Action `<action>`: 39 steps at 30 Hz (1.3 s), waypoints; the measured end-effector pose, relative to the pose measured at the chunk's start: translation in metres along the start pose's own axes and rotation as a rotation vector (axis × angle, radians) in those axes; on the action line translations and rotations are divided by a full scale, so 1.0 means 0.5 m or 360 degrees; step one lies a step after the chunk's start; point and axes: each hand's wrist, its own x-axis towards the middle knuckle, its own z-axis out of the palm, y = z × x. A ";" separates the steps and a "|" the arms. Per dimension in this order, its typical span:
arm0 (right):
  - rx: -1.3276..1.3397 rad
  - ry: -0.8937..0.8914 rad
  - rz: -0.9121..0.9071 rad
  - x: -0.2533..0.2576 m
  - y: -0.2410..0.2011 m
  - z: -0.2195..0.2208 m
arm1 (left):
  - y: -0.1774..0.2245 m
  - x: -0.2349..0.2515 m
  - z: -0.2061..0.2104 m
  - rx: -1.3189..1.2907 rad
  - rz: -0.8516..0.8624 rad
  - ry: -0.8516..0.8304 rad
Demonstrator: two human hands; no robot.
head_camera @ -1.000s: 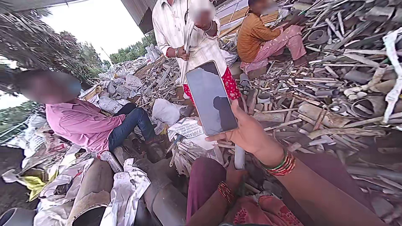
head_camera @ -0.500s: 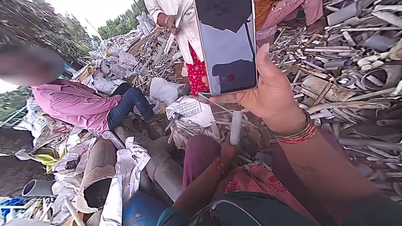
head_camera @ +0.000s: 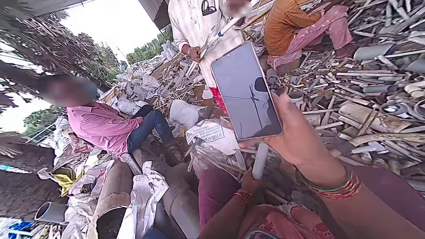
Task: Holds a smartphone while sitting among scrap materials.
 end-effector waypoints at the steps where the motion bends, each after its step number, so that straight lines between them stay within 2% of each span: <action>1: -0.0059 0.0070 -0.0036 -0.002 -0.008 -0.001 | 0.002 0.004 0.001 -0.0013 -0.0032 0.0018; 5: -0.0192 0.0349 -0.0224 -0.001 -0.043 -0.017 | 0.019 0.003 0.003 -0.0062 -0.0096 -0.0010; 9: -0.0249 0.0576 -0.0450 0.004 -0.054 -0.034 | 0.012 0.006 0.009 0.0063 0.0016 -0.0026; 12: -0.0272 0.0652 -0.0459 0.000 -0.053 -0.028 | 0.012 0.004 0.004 0.0186 0.0050 -0.0063; 15: -0.0363 0.0555 -0.0349 -0.009 -0.053 -0.019 | 0.018 0.008 0.002 0.0358 0.0037 -0.0108; 19: -0.0230 0.0360 -0.0068 -0.023 -0.046 -0.010 | 0.050 -0.019 -0.003 0.0626 0.0107 -0.0204; 23: -0.0181 0.0255 0.0108 -0.034 -0.039 -0.001 | 0.045 -0.021 0.011 0.0396 0.0269 -0.0248; 27: -0.0194 0.0187 0.0164 -0.036 -0.035 -0.002 | 0.046 -0.025 0.008 0.0348 0.0255 -0.0280; 32: -0.0089 0.0115 0.0241 -0.031 -0.040 0.005 | 0.028 -0.009 0.004 0.0380 0.0135 -0.0151; 34: -0.0007 0.0083 0.0222 -0.038 -0.051 -0.010 | 0.062 -0.013 0.019 0.0494 0.0070 -0.0176; 36: 0.0146 -0.0064 0.0152 -0.038 -0.049 -0.022 | 0.088 -0.025 0.020 0.0528 0.0048 -0.0232; 39: 0.0329 -0.0217 0.0063 -0.026 -0.026 -0.024 | 0.051 -0.035 0.000 0.0436 0.0078 -0.0201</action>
